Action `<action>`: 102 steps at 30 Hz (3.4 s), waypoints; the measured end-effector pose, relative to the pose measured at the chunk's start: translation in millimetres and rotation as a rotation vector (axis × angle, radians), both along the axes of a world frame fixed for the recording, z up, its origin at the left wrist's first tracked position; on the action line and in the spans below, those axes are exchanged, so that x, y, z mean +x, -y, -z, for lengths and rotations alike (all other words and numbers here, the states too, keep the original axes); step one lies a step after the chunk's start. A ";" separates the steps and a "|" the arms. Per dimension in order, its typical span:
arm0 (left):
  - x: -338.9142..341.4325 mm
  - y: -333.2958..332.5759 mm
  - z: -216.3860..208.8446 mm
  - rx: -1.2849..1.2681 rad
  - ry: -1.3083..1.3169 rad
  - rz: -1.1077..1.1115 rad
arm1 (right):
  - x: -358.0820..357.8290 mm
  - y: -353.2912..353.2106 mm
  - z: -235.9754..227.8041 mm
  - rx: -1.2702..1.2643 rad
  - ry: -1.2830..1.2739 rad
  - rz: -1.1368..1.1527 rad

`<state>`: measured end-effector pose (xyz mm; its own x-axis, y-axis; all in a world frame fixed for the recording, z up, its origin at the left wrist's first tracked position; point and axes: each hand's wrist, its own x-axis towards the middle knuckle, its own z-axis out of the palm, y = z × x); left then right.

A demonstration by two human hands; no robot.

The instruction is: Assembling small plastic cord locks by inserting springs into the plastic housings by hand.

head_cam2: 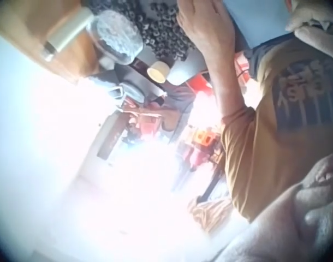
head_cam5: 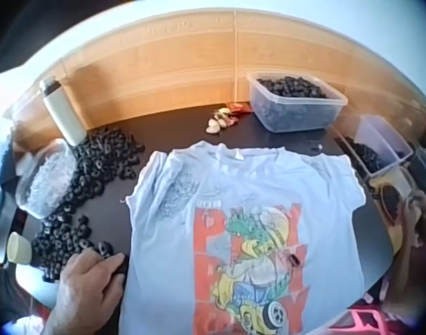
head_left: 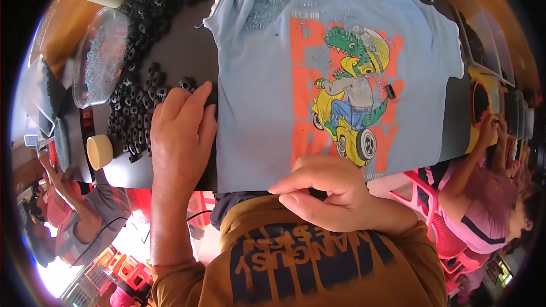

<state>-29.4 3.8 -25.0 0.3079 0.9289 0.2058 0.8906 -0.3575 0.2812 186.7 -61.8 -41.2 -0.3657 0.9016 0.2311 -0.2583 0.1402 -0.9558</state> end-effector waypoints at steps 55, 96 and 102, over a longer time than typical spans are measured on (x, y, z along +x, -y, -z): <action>39.6 36.4 -0.7 -0.435 1.085 0.069 | -20.3 -16.3 15.6 -0.010 -0.205 0.114; 25.2 -5.2 -13.6 -0.907 1.529 0.114 | -22.1 -6.0 14.7 -0.029 -0.084 0.096; 58.6 -26.4 -25.4 -0.986 1.199 0.090 | -26.6 -7.5 20.9 0.111 -0.068 0.115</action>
<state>29.2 30.2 0.4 0.4763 0.8281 -0.2955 -0.0330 0.3527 0.9352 160.1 -54.4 -62.1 -0.2420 0.9040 0.3524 -0.2979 0.2764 -0.9137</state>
